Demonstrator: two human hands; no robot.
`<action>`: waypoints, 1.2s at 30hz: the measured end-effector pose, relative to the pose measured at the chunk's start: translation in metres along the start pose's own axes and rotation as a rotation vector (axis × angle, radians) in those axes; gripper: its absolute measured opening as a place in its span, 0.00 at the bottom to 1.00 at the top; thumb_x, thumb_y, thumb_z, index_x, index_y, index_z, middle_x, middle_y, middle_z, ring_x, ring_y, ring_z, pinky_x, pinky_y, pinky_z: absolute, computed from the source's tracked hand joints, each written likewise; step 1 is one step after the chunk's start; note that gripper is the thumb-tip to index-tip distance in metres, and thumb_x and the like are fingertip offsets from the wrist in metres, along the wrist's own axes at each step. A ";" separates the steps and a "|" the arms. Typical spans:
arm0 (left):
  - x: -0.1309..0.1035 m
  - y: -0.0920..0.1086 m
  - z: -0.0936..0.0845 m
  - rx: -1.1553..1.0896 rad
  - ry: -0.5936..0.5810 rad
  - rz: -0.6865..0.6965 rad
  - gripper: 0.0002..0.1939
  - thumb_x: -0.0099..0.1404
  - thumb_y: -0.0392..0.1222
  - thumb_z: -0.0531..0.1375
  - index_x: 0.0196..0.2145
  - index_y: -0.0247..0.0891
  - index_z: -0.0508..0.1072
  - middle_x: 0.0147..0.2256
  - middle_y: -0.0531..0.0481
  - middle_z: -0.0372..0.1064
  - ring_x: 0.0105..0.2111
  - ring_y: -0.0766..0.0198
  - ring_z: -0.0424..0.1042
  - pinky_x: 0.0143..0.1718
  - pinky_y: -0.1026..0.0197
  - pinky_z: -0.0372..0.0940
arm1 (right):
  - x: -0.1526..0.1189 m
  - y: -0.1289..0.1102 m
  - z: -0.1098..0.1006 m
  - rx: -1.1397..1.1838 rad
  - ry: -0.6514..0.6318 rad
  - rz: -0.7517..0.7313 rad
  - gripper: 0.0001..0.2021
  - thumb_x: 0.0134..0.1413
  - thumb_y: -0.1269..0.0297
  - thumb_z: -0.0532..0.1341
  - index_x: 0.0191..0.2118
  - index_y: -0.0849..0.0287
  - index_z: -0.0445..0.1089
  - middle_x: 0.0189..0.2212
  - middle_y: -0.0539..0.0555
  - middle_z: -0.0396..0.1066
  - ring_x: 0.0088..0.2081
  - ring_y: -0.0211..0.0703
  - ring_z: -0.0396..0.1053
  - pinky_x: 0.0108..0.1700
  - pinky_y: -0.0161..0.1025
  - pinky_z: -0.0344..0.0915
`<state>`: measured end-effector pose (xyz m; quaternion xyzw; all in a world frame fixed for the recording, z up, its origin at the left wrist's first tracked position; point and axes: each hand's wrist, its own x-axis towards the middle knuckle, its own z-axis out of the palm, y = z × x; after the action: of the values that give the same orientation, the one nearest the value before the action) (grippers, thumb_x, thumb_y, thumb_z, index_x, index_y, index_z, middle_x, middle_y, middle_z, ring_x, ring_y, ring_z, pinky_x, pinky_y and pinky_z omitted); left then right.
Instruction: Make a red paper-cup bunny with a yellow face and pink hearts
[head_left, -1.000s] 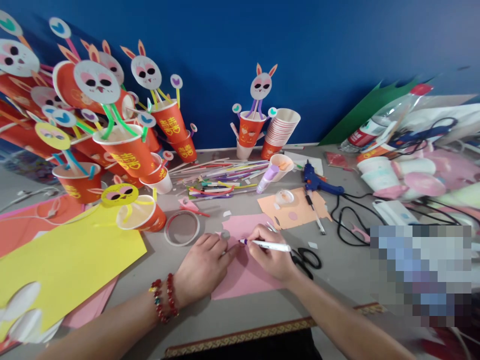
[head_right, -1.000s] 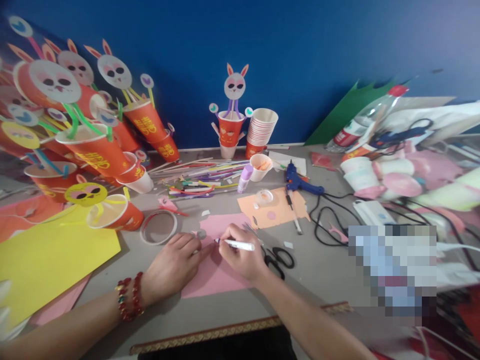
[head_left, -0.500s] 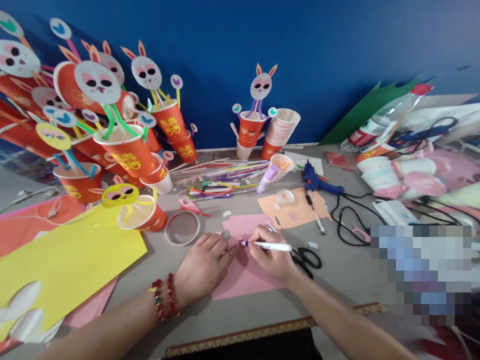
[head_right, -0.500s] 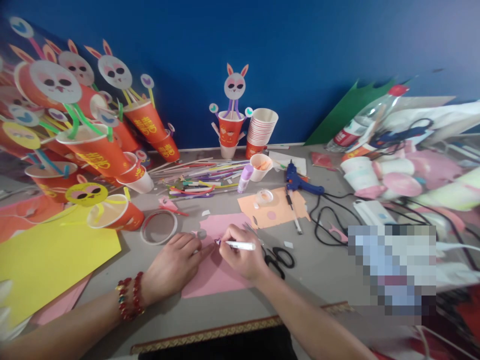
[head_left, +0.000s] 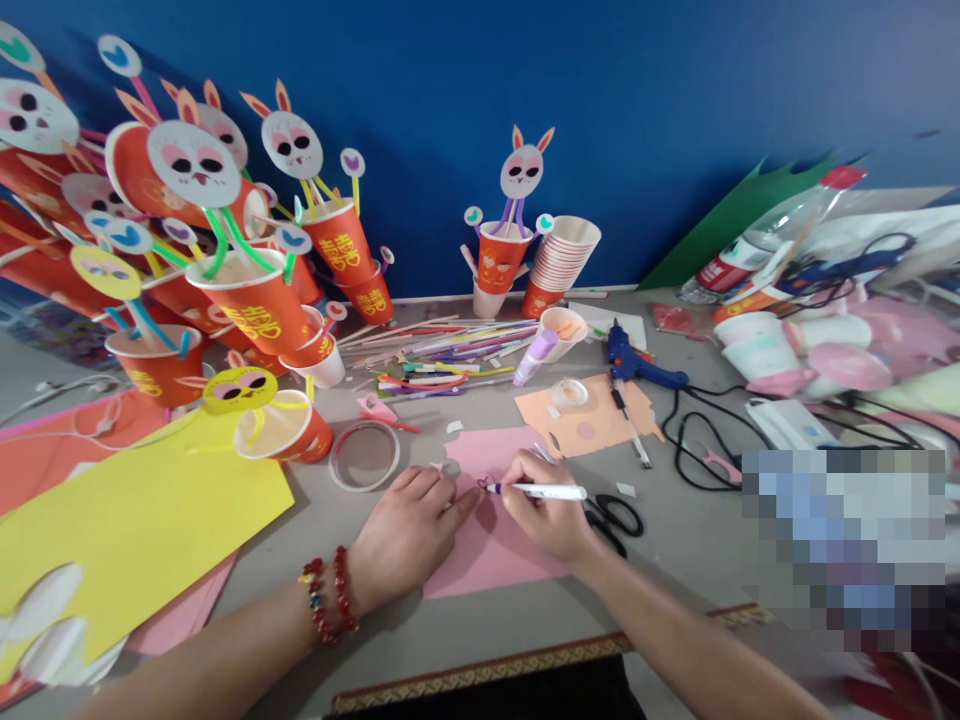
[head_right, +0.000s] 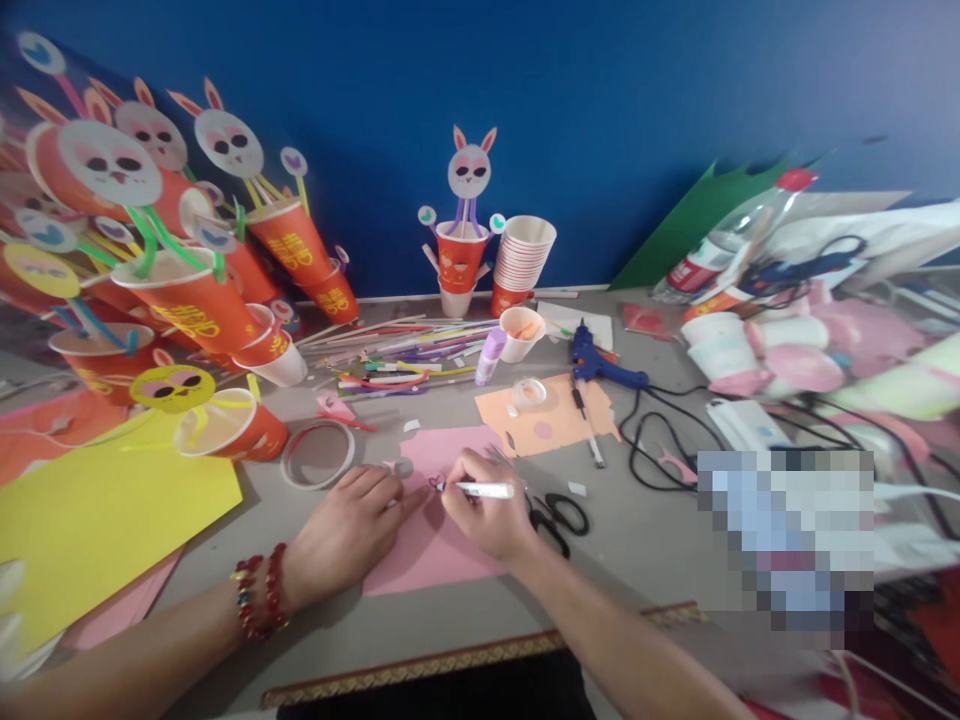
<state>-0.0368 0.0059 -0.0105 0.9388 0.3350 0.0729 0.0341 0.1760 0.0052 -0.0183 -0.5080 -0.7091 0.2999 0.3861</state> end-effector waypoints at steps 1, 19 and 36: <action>0.000 0.000 0.000 0.000 0.003 0.000 0.18 0.64 0.31 0.57 0.50 0.42 0.70 0.36 0.48 0.69 0.39 0.53 0.67 0.42 0.52 0.60 | 0.000 0.000 0.000 0.001 0.003 0.003 0.09 0.51 0.74 0.55 0.24 0.55 0.58 0.19 0.45 0.59 0.21 0.36 0.58 0.26 0.34 0.54; -0.002 0.000 0.002 0.001 -0.009 0.007 0.21 0.63 0.30 0.57 0.53 0.42 0.70 0.37 0.47 0.70 0.41 0.53 0.67 0.43 0.52 0.61 | 0.000 0.000 -0.001 -0.036 0.056 0.047 0.09 0.53 0.72 0.55 0.24 0.55 0.57 0.18 0.45 0.57 0.22 0.38 0.56 0.24 0.35 0.51; -0.001 -0.001 0.000 -0.004 -0.016 0.016 0.21 0.63 0.31 0.57 0.54 0.41 0.69 0.37 0.47 0.70 0.41 0.53 0.67 0.43 0.51 0.61 | 0.000 0.002 0.000 -0.019 0.073 0.074 0.09 0.54 0.71 0.56 0.25 0.55 0.60 0.19 0.46 0.60 0.23 0.39 0.59 0.25 0.35 0.53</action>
<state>-0.0383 0.0054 -0.0106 0.9419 0.3270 0.0664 0.0382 0.1769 0.0057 -0.0195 -0.5483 -0.6781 0.2883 0.3955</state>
